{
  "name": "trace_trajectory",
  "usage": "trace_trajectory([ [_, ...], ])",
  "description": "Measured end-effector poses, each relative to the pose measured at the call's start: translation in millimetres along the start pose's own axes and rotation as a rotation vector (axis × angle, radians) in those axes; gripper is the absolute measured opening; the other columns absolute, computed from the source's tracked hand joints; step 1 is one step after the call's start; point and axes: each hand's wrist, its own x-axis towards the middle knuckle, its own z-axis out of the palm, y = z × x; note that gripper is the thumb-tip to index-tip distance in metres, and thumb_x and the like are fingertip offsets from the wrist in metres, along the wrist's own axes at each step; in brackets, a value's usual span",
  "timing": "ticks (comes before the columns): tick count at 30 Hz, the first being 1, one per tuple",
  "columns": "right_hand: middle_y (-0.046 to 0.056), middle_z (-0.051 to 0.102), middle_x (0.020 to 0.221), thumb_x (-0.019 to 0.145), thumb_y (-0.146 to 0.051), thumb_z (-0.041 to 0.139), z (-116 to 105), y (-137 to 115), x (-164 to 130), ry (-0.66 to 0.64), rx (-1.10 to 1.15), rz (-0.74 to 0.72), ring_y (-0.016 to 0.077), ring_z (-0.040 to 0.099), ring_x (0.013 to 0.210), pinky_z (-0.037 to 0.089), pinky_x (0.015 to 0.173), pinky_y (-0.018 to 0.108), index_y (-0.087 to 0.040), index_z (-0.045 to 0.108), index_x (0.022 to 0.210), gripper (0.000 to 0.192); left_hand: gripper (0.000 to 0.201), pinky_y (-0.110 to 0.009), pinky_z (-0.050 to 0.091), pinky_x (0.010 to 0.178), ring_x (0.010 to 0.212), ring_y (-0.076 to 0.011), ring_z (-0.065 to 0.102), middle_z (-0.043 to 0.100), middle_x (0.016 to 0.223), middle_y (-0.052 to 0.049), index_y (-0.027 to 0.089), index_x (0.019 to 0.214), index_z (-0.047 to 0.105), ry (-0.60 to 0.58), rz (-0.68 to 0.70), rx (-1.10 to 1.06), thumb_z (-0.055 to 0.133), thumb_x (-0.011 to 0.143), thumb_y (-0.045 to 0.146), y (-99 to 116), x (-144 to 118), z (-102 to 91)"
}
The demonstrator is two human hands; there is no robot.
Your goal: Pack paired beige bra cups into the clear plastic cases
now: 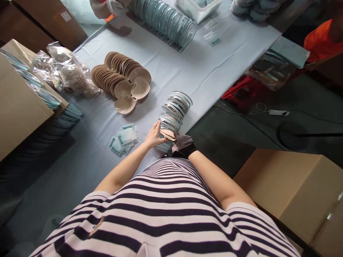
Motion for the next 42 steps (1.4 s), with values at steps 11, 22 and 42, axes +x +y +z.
trace_trajectory([
  [11, 0.015, 0.074, 0.105, 0.099, -0.025, 0.037, 5, -4, 9, -0.089, -0.015, 0.052, 0.0249, 0.07, 0.093, 0.048, 0.077, 0.031, -0.018, 0.067, 0.114, 0.035, 0.108, -0.046, 0.03, 0.119, 0.148, -0.0333, 0.028, 0.024, 0.161, -0.017, 0.02, 0.155, 0.023, -0.027, -0.011, 0.0, 0.079, 0.068, 0.052, 4, -4, 1.0],
  [22, 0.011, 0.074, 0.111, 0.098, -0.026, 0.042, 2, -3, -3, -0.062, 0.103, 0.085, 0.0238, 0.069, 0.101, 0.048, 0.083, 0.029, -0.019, 0.073, 0.103, 0.032, 0.108, -0.046, 0.026, 0.121, 0.149, -0.0323, 0.024, 0.024, 0.161, -0.017, 0.018, 0.154, 0.024, -0.046, 0.021, 0.005, 0.08, 0.068, 0.051, 1, -2, 1.6],
  [42, 0.002, 0.076, 0.102, 0.091, -0.03, 0.055, 8, 10, 2, -0.041, 0.528, 0.141, 0.0189, 0.07, 0.096, 0.053, 0.086, 0.029, -0.024, 0.074, 0.101, 0.022, 0.109, -0.048, 0.028, 0.12, 0.148, -0.0347, 0.027, 0.027, 0.16, -0.018, 0.018, 0.154, 0.025, -0.063, 0.076, 0.033, 0.08, 0.066, 0.052, -2, -2, -3.1],
])
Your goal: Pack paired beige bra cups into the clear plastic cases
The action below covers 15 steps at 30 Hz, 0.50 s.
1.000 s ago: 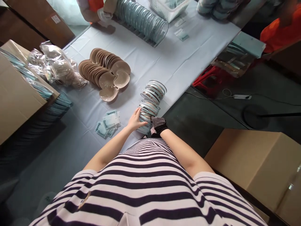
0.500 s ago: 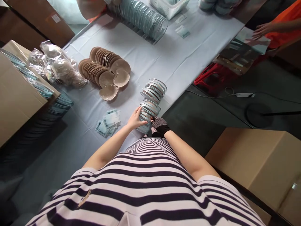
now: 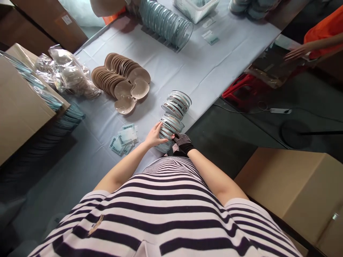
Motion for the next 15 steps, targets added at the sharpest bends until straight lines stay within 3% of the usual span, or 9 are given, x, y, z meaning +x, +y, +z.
trace_trajectory([
  [4, 0.002, 0.077, 0.088, 0.09, -0.031, 0.056, -3, 3, 5, -0.093, 0.144, 0.005, 0.0171, 0.071, 0.079, 0.055, 0.074, 0.026, -0.02, 0.074, 0.104, 0.025, 0.11, -0.046, 0.026, 0.121, 0.149, -0.0339, 0.025, 0.026, 0.16, -0.017, 0.019, 0.155, 0.024, 0.0, -0.006, -0.011, 0.08, 0.066, 0.053, -2, 1, 1.0],
  [7, 0.002, 0.077, 0.089, 0.088, -0.027, 0.058, -2, 5, 6, -0.118, 0.173, 0.005, 0.0162, 0.071, 0.079, 0.055, 0.075, 0.026, -0.02, 0.074, 0.107, 0.026, 0.11, -0.047, 0.026, 0.121, 0.148, -0.0342, 0.026, 0.026, 0.16, -0.017, 0.019, 0.154, 0.025, 0.002, -0.006, -0.007, 0.08, 0.066, 0.053, -1, 1, 1.3],
  [12, 0.005, 0.075, 0.107, 0.092, -0.031, 0.054, 2, -10, 5, 0.01, -0.167, 0.024, 0.0206, 0.069, 0.098, 0.051, 0.085, 0.028, -0.022, 0.075, 0.103, 0.025, 0.109, -0.046, 0.027, 0.121, 0.148, -0.0337, 0.027, 0.027, 0.16, -0.018, 0.017, 0.154, 0.026, 0.011, -0.004, -0.003, 0.081, 0.066, 0.05, 0, 0, 1.3],
  [15, 0.007, 0.074, 0.11, 0.095, -0.031, 0.048, -1, -22, -1, -0.029, -0.337, -0.003, 0.0225, 0.069, 0.101, 0.05, 0.084, 0.029, -0.022, 0.074, 0.103, 0.028, 0.109, -0.046, 0.027, 0.121, 0.148, -0.0333, 0.026, 0.026, 0.16, -0.018, 0.018, 0.154, 0.025, 0.016, -0.01, -0.014, 0.081, 0.066, 0.05, 1, 0, 0.7],
])
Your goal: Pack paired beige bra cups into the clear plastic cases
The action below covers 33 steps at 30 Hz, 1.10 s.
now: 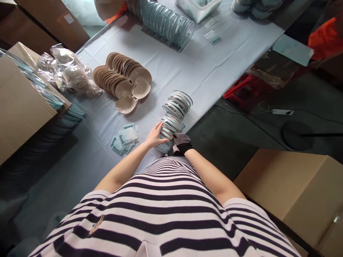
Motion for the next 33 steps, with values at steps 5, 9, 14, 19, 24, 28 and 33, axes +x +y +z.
trace_trajectory([
  [5, 0.008, 0.071, 0.119, 0.093, -0.025, 0.051, -7, 1, -13, -0.089, 0.042, -0.11, 0.0207, 0.068, 0.103, 0.05, 0.083, 0.027, -0.021, 0.066, 0.117, 0.028, 0.11, -0.045, 0.025, 0.122, 0.148, -0.0336, 0.026, 0.026, 0.16, -0.018, 0.017, 0.154, 0.026, -0.042, 0.016, -0.006, 0.08, 0.066, 0.054, -1, 2, -2.5],
  [9, 0.011, 0.073, 0.112, 0.091, -0.034, 0.055, -4, 1, -14, -0.197, -0.071, -0.098, 0.0253, 0.069, 0.099, 0.05, 0.076, 0.03, -0.02, 0.066, 0.111, 0.027, 0.109, -0.045, 0.026, 0.122, 0.148, -0.0332, 0.026, 0.026, 0.16, -0.017, 0.017, 0.154, 0.026, -0.056, 0.046, -0.012, 0.08, 0.066, 0.054, -3, 6, -3.7],
  [14, 0.014, 0.073, 0.107, 0.09, -0.027, 0.055, 3, -7, -18, -0.147, -0.225, -0.1, 0.0272, 0.071, 0.094, 0.048, 0.073, 0.03, -0.017, 0.066, 0.109, 0.025, 0.111, -0.046, 0.025, 0.122, 0.148, -0.0339, 0.025, 0.026, 0.16, -0.018, 0.018, 0.155, 0.025, -0.056, 0.089, -0.022, 0.08, 0.065, 0.055, -6, 8, -2.9],
  [19, 0.014, 0.073, 0.109, 0.097, -0.03, 0.045, 0, 8, -28, 0.005, -0.227, -0.275, 0.027, 0.07, 0.096, 0.048, 0.078, 0.031, -0.015, 0.066, 0.119, 0.035, 0.112, -0.048, 0.027, 0.12, 0.147, -0.0356, 0.028, 0.028, 0.159, -0.02, 0.017, 0.154, 0.026, -0.029, 0.116, -0.01, 0.082, 0.064, 0.052, -4, 7, -3.7],
  [24, 0.01, 0.076, 0.104, 0.099, -0.036, 0.039, -28, 8, -1, 0.176, -0.126, -0.442, 0.0236, 0.071, 0.092, 0.049, 0.078, 0.03, -0.02, 0.072, 0.107, 0.038, 0.083, -0.048, 0.026, 0.121, 0.144, -0.0285, 0.035, 0.038, 0.155, -0.015, 0.021, 0.152, 0.032, 0.179, 0.009, -0.05, 0.068, 0.082, 0.049, -24, -18, -24.0],
  [28, 0.011, 0.075, 0.102, 0.096, -0.036, 0.041, -60, -35, 69, 0.222, -0.11, -0.55, 0.0238, 0.069, 0.093, 0.049, 0.08, 0.031, -0.018, 0.072, 0.106, 0.036, 0.06, -0.045, 0.029, 0.12, 0.144, -0.0281, 0.035, 0.041, 0.152, -0.015, 0.017, 0.144, 0.045, 0.418, -0.46, -0.004, 0.061, 0.088, 0.035, -78, -59, -44.6],
  [33, 0.012, 0.071, 0.117, 0.095, -0.027, 0.043, -96, -121, 194, 0.234, -0.264, -0.672, 0.0255, 0.062, 0.107, 0.046, 0.092, 0.034, -0.017, 0.069, 0.113, 0.033, 0.063, -0.053, 0.02, 0.122, 0.15, -0.0329, 0.021, 0.033, 0.159, -0.011, 0.021, 0.147, 0.044, 0.236, -0.735, 0.105, 0.061, 0.088, 0.031, -131, -95, -38.6],
])
